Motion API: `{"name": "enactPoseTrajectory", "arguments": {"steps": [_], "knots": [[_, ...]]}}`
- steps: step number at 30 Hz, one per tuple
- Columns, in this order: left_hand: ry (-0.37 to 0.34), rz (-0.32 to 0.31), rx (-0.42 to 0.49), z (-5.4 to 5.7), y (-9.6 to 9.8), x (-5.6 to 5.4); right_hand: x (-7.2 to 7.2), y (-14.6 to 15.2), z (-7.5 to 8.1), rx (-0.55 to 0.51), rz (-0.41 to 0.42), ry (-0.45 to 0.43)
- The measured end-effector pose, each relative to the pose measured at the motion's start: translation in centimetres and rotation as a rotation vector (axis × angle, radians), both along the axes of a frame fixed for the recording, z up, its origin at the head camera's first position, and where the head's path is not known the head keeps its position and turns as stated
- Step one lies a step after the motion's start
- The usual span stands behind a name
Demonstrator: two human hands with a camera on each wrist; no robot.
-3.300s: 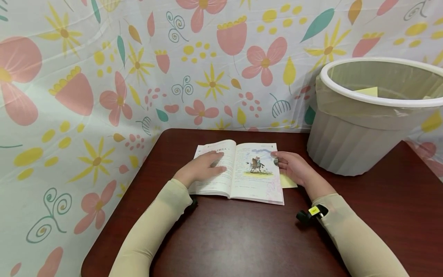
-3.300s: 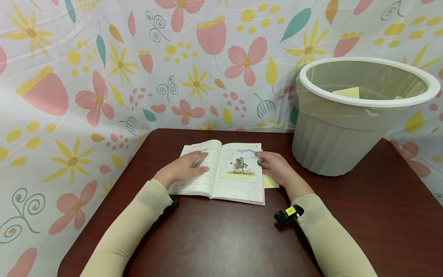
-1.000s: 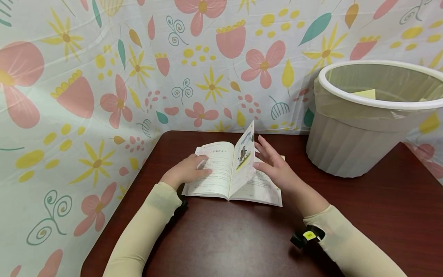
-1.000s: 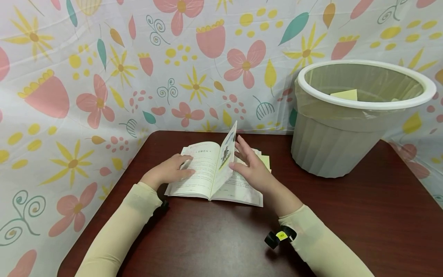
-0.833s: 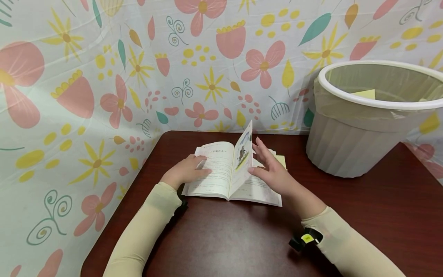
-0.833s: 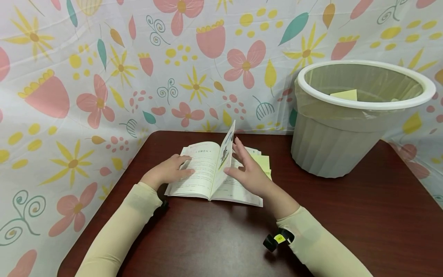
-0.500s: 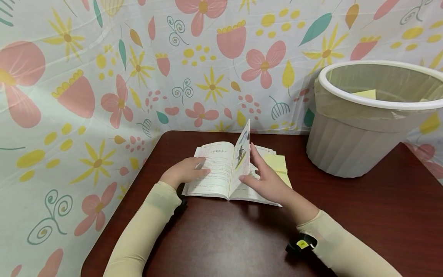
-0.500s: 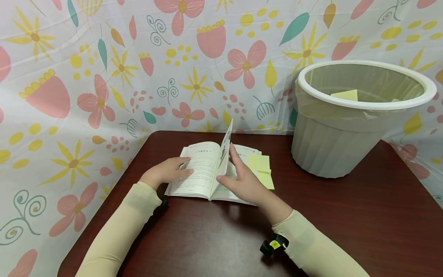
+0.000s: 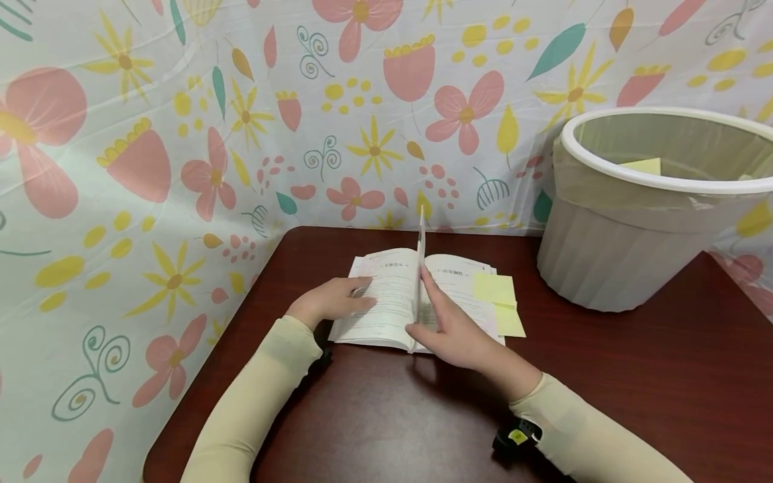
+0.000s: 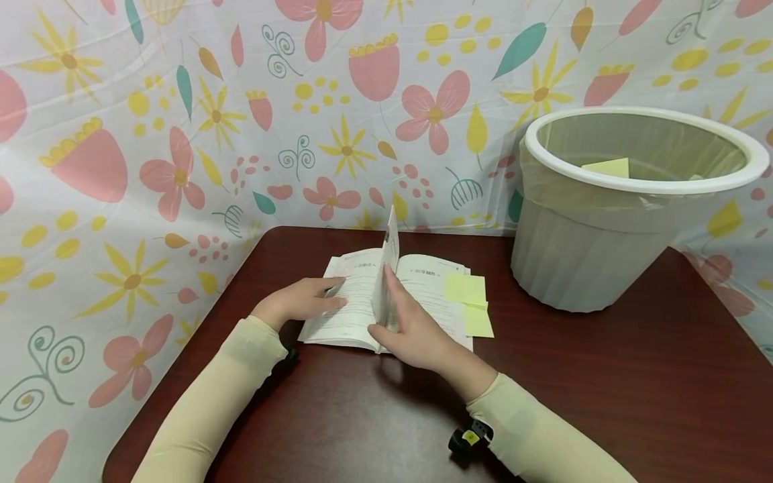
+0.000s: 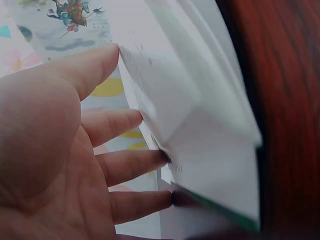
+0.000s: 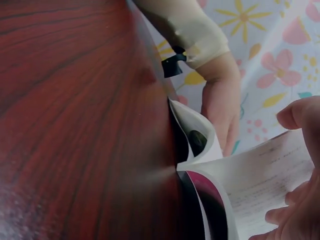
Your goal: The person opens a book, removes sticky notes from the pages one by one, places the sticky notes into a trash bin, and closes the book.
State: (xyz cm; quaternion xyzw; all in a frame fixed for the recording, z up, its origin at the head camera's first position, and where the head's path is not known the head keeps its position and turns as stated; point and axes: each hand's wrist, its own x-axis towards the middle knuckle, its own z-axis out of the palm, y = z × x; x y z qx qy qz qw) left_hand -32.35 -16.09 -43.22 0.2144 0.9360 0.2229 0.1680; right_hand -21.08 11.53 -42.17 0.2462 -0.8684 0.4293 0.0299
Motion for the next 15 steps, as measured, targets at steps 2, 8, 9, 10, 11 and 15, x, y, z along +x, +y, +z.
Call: {"name": "enactPoseTrajectory", "arguments": {"steps": [2,8,9,10,11,15], "knots": [[-0.001,-0.013,0.002,0.0,0.1,0.0,0.1,-0.1,-0.1,0.032,0.012,-0.003],[0.008,-0.006,-0.007,0.0,0.2,0.0,0.2,-0.5,-0.7,0.127,0.022,0.012],[0.008,-0.002,-0.01,0.0,0.2,0.0,0.2,-0.6,-0.8,0.138,0.023,0.019],[0.01,0.003,-0.014,0.1,0.1,0.0,0.3,-0.7,-0.9,0.147,0.02,0.019],[0.009,0.006,-0.017,0.1,0.1,-0.1,0.3,-0.8,-0.9,0.155,0.02,0.015],[0.003,0.035,-0.033,0.1,-0.3,-0.2,0.4,-1.0,-1.3,0.184,0.013,-0.012]]}}
